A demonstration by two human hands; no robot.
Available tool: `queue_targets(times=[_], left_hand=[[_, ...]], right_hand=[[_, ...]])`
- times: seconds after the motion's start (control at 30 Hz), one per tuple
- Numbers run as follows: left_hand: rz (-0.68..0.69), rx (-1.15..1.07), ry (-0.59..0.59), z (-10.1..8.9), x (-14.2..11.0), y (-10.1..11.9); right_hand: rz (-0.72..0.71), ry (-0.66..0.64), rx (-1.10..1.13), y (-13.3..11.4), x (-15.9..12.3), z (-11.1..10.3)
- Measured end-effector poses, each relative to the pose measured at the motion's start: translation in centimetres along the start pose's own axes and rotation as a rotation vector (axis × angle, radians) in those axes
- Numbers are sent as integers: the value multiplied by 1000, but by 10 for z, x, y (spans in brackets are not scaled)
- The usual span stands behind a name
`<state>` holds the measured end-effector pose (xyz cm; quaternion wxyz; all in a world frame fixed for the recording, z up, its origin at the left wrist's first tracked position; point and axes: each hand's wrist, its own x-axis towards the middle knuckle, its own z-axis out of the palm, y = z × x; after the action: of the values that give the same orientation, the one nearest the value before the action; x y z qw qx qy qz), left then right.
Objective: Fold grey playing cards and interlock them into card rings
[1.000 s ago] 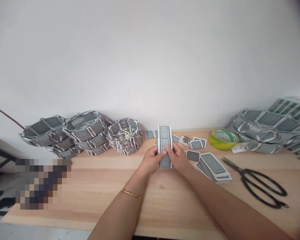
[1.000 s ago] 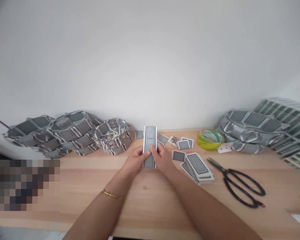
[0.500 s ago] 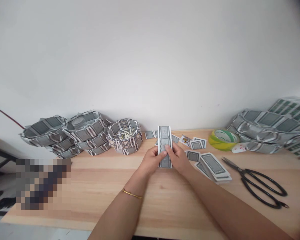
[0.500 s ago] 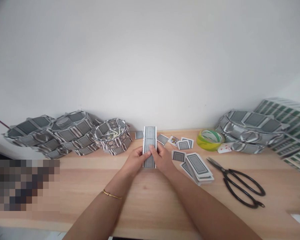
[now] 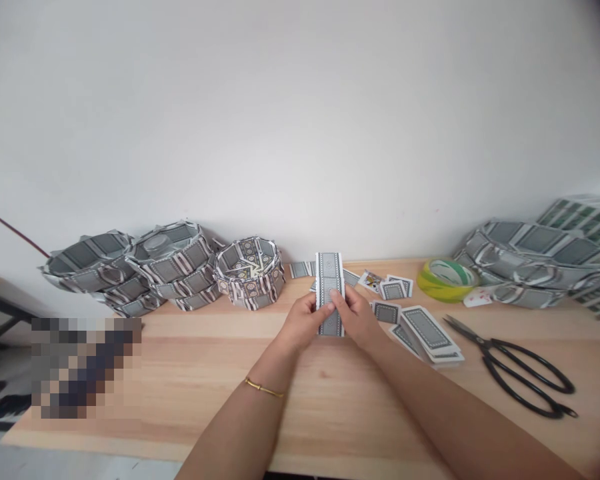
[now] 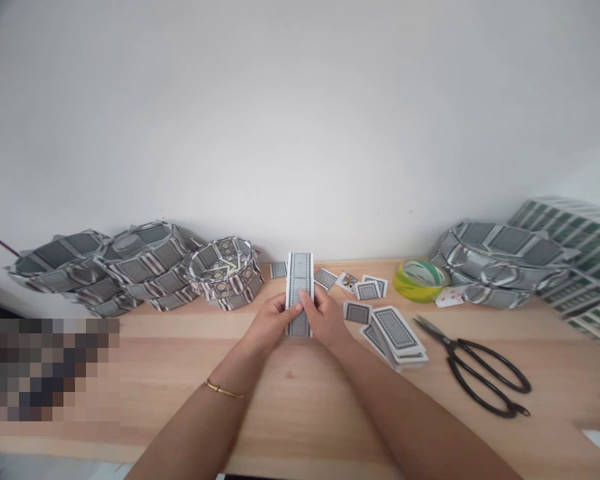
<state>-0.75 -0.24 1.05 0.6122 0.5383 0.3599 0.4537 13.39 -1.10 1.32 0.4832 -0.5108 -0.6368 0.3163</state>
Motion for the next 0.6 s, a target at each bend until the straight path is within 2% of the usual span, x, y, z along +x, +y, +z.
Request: queue_targets(times=[0.6], left_hand=[[-5,32,-11,0,0,-1]], right_hand=[[-3,6,-9,1,0,0]])
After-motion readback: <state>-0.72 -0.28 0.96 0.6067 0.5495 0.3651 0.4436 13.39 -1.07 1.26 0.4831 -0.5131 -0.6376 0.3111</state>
